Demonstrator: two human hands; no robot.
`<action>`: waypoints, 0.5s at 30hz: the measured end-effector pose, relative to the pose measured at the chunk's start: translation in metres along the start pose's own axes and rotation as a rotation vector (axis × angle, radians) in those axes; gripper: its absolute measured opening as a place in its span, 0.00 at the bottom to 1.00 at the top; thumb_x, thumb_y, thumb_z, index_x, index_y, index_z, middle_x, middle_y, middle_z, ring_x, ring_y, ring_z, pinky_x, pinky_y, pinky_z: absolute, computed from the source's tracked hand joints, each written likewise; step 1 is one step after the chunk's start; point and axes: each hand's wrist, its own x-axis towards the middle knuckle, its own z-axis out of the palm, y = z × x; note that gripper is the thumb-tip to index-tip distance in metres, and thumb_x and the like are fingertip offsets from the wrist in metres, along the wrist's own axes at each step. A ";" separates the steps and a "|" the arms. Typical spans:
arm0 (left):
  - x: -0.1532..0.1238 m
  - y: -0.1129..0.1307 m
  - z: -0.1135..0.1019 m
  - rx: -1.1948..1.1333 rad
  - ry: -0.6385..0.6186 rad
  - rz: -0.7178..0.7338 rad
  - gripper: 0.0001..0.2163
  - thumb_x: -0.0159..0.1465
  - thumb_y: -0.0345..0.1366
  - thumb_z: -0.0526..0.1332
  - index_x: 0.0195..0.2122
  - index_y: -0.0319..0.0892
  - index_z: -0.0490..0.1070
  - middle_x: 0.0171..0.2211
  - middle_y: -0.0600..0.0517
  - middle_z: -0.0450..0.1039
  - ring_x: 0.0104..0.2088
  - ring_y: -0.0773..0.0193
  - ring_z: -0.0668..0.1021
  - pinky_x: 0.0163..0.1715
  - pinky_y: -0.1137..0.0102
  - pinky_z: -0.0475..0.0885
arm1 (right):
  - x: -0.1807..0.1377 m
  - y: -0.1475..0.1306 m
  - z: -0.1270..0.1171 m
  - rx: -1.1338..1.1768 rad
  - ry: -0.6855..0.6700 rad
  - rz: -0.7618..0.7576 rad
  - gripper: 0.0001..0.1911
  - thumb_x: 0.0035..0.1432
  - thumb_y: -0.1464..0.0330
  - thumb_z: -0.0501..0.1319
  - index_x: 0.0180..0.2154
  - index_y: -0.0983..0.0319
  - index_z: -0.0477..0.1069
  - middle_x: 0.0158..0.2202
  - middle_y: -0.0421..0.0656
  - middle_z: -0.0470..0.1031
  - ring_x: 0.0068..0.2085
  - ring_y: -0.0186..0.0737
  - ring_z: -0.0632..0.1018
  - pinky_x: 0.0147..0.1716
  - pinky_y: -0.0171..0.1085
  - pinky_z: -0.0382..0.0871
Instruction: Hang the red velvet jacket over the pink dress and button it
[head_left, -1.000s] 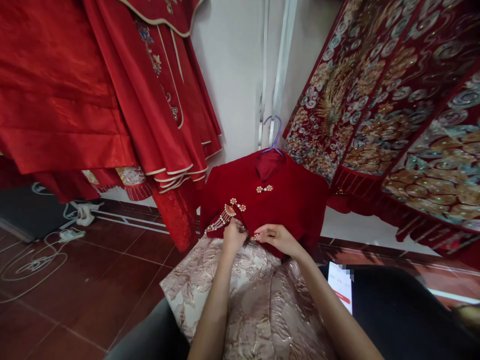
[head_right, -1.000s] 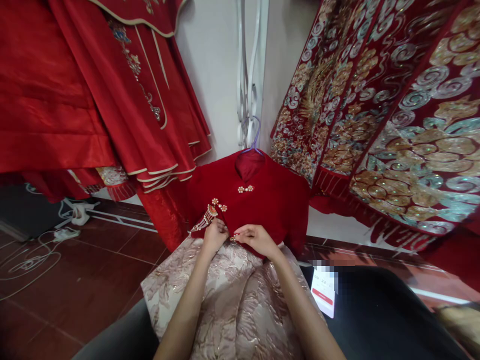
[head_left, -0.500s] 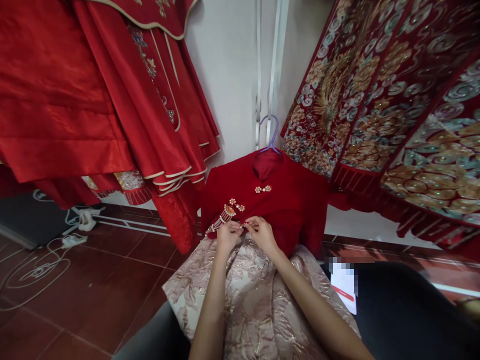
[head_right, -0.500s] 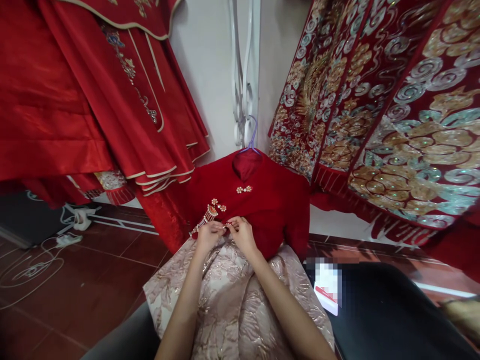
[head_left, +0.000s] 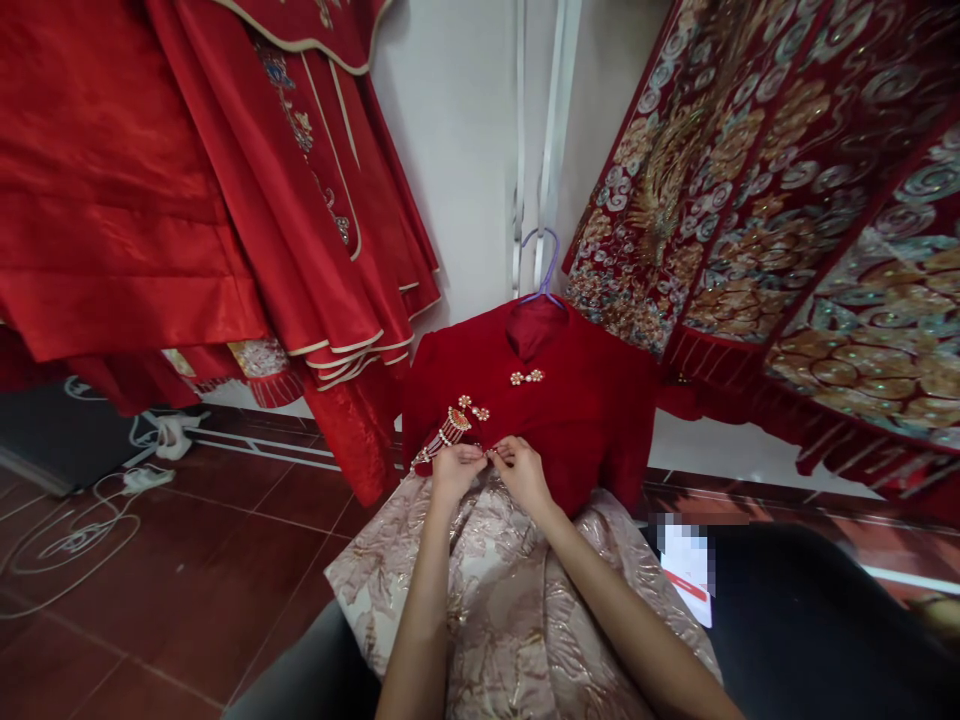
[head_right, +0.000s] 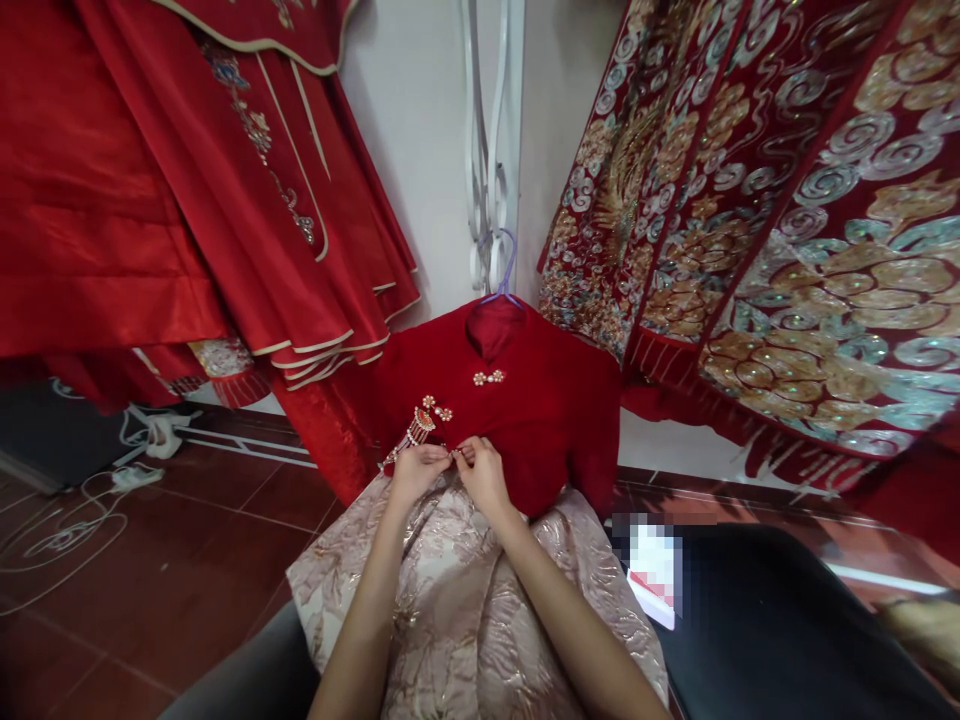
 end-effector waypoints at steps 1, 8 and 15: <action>0.000 0.000 0.000 0.001 0.003 0.001 0.05 0.45 0.25 0.68 0.25 0.36 0.76 0.25 0.47 0.79 0.27 0.64 0.80 0.35 0.69 0.76 | 0.000 0.000 0.000 -0.001 -0.002 -0.003 0.01 0.55 0.71 0.58 0.31 0.62 0.68 0.32 0.44 0.72 0.32 0.39 0.76 0.35 0.38 0.73; 0.000 -0.002 -0.004 0.013 -0.019 0.034 0.05 0.45 0.28 0.68 0.25 0.36 0.77 0.26 0.46 0.79 0.26 0.62 0.80 0.33 0.68 0.76 | -0.001 0.002 0.001 -0.018 -0.001 -0.021 0.01 0.56 0.71 0.58 0.31 0.61 0.67 0.32 0.43 0.71 0.32 0.38 0.76 0.35 0.37 0.73; -0.001 -0.003 -0.007 0.024 -0.062 0.114 0.05 0.48 0.27 0.67 0.28 0.36 0.78 0.27 0.47 0.79 0.28 0.63 0.80 0.34 0.70 0.75 | -0.003 -0.002 0.001 -0.053 0.009 -0.043 0.02 0.56 0.72 0.56 0.31 0.61 0.66 0.33 0.44 0.70 0.33 0.39 0.76 0.35 0.38 0.72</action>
